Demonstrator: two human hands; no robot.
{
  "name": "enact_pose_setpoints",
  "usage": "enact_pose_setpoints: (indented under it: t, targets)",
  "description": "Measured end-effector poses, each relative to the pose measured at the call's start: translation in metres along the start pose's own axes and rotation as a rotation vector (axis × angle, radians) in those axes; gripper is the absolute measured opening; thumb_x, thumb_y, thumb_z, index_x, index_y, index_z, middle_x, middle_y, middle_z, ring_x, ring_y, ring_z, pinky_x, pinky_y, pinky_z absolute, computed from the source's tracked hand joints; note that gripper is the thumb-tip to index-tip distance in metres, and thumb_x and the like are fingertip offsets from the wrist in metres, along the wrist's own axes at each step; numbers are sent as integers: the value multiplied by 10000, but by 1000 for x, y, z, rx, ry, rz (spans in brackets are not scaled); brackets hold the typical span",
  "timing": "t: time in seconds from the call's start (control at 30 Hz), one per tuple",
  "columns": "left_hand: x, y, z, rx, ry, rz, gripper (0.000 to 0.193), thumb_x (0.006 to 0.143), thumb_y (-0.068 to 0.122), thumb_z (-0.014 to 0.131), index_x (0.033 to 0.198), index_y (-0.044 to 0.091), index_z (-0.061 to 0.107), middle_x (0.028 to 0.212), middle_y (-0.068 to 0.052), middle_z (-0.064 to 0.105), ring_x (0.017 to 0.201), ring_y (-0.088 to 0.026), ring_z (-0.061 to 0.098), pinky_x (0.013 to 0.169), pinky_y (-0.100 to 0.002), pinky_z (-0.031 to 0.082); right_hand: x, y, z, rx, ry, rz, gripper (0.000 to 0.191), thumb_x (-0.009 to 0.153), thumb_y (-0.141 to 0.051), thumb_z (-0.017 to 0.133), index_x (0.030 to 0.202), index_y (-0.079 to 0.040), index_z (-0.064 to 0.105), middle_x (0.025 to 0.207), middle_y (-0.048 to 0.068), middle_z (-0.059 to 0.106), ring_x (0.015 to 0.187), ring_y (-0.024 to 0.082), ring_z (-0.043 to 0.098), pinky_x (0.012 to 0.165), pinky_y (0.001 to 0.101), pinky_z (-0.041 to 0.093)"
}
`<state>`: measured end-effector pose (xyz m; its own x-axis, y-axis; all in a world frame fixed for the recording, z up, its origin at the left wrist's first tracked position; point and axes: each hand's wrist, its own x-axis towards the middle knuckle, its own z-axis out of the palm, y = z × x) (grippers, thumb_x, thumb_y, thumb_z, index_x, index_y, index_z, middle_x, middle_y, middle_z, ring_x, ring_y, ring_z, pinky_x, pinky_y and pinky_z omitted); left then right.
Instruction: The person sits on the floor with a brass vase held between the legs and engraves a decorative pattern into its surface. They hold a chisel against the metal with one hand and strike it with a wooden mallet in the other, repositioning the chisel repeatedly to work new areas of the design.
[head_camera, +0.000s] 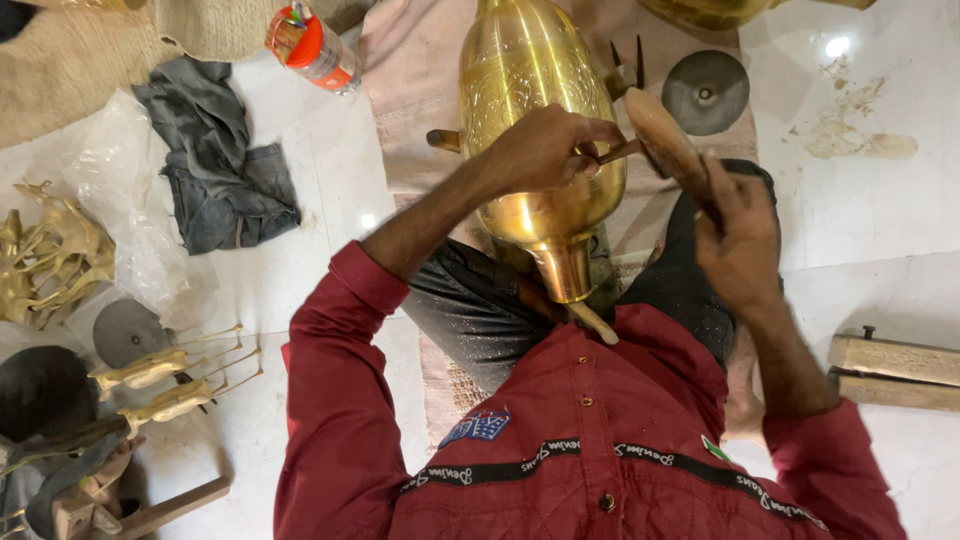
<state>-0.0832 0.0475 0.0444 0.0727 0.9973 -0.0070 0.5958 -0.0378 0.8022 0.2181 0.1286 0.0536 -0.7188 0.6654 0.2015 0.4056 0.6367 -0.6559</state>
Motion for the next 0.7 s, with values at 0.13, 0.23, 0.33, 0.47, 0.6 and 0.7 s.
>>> enact_pose_setpoints:
  t: [0.13,0.23,0.33,0.47,0.6,0.7]
  targets:
    - [-12,3,2,-66,88,-122,386,940,-4,643,1295,143,687,1055,-105,815,883,-160,818,860,-365,668,30,-12,-11,460,50,-25,729,989,41,620,1652,-134,374,1462,209,526,1321,372,537,1124,432,449]
    - [-23,8,7,-166,143,-260,382,953,28,626,1306,162,681,1121,-118,789,926,-178,808,787,-349,704,51,-13,-31,-247,-185,-175,778,890,54,658,1624,-163,519,1259,208,595,1141,391,592,1029,470,483]
    - [-28,12,10,-238,248,-308,393,959,74,663,1343,160,654,1149,-135,778,972,-219,789,816,-376,658,66,-18,-34,54,-81,-111,758,954,14,635,1665,-156,435,1250,221,557,1123,363,584,984,439,500]
    - [-38,18,16,-249,377,-344,435,941,135,738,1361,143,626,1133,-148,789,990,-243,802,857,-396,668,94,-18,-43,-353,-285,-302,766,928,12,686,1647,-199,529,1274,216,611,1078,365,616,939,479,536]
    - [-44,20,23,-338,468,-385,438,942,91,708,1369,126,618,1130,-156,790,1003,-248,814,857,-392,680,110,-27,-40,-141,-276,-228,706,937,15,633,1603,-184,513,1259,255,556,1090,378,608,889,478,562]
    - [-45,19,31,-368,520,-449,427,954,85,694,1372,133,622,1135,-153,782,995,-241,805,852,-372,680,115,-36,-46,-416,-272,-403,733,936,6,649,1617,-228,513,1254,196,599,1083,343,617,902,496,548]
